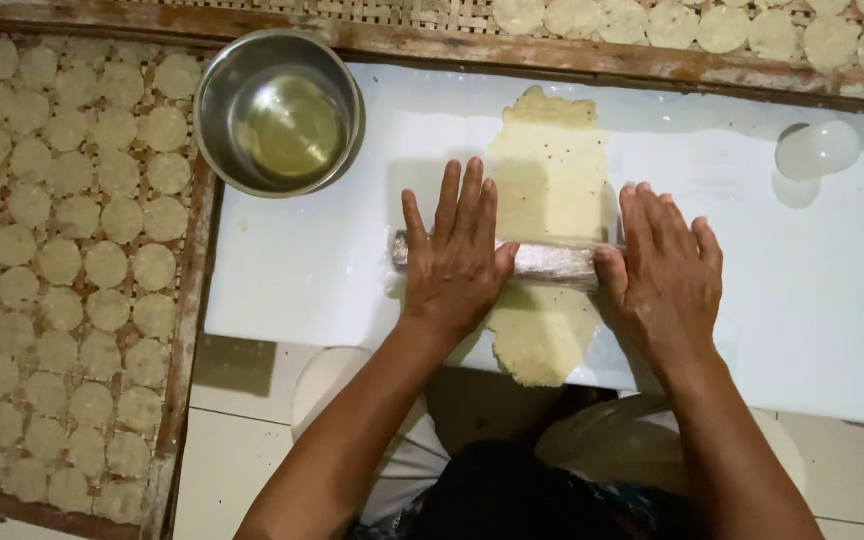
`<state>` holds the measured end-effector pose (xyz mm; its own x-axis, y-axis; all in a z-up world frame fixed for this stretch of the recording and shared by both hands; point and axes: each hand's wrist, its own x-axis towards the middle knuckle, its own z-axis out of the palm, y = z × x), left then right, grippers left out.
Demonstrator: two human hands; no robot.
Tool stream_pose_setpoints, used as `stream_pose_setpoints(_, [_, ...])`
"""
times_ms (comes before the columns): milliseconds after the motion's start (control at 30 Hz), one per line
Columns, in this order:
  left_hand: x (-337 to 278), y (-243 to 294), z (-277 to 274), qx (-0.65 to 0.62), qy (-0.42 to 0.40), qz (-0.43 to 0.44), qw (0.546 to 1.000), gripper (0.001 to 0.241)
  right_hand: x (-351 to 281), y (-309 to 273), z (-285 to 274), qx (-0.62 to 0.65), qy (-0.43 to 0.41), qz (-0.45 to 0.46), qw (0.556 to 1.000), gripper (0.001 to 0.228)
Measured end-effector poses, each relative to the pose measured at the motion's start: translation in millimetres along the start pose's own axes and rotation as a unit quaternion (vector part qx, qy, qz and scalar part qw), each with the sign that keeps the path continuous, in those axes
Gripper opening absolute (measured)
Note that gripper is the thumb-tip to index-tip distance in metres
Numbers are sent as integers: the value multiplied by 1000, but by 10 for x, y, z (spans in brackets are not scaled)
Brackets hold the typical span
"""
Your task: Preparing dough and rolling it out to make small circular pastries.
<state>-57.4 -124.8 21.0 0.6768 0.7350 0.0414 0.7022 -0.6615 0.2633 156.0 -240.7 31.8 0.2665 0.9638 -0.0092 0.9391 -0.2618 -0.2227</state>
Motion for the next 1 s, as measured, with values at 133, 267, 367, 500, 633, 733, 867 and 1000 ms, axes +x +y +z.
stream_pose_setpoints(133, [-259, 47, -3, -1, -15, 0, 1000, 79, -285, -119, -38, 27, -14, 12, 999, 63])
stream_pose_setpoints(267, [-465, 41, 133, -25, -20, 12, 999, 84, -532, -147, 20, 15, 21, -5, 1000, 66])
stream_pose_setpoints(367, [-239, 11, 105, -26, -28, 13, 999, 86, -322, -51, 72, 21, 25, -13, 999, 68])
stream_pose_setpoints(500, [483, -71, 47, -4, -63, -9, 998, 81, 331, 102, 53, 0, -25, 18, 1000, 65])
stream_pose_setpoints(633, [991, -165, 118, -5, -38, -8, 999, 78, 842, 304, 71, 1, -65, 24, 998, 56])
stream_pose_setpoints(733, [1120, -160, 54, 5, -38, -29, 999, 77, 979, 359, 91, 21, -64, 21, 998, 63])
stream_pose_setpoints(867, [982, -143, 37, -7, -40, -32, 999, 78, 828, 274, 59, 27, -68, 34, 997, 62])
stream_pose_setpoints(1000, [593, -48, 29, -3, -69, -25, 997, 76, 443, 104, -1, 27, -75, 22, 997, 54])
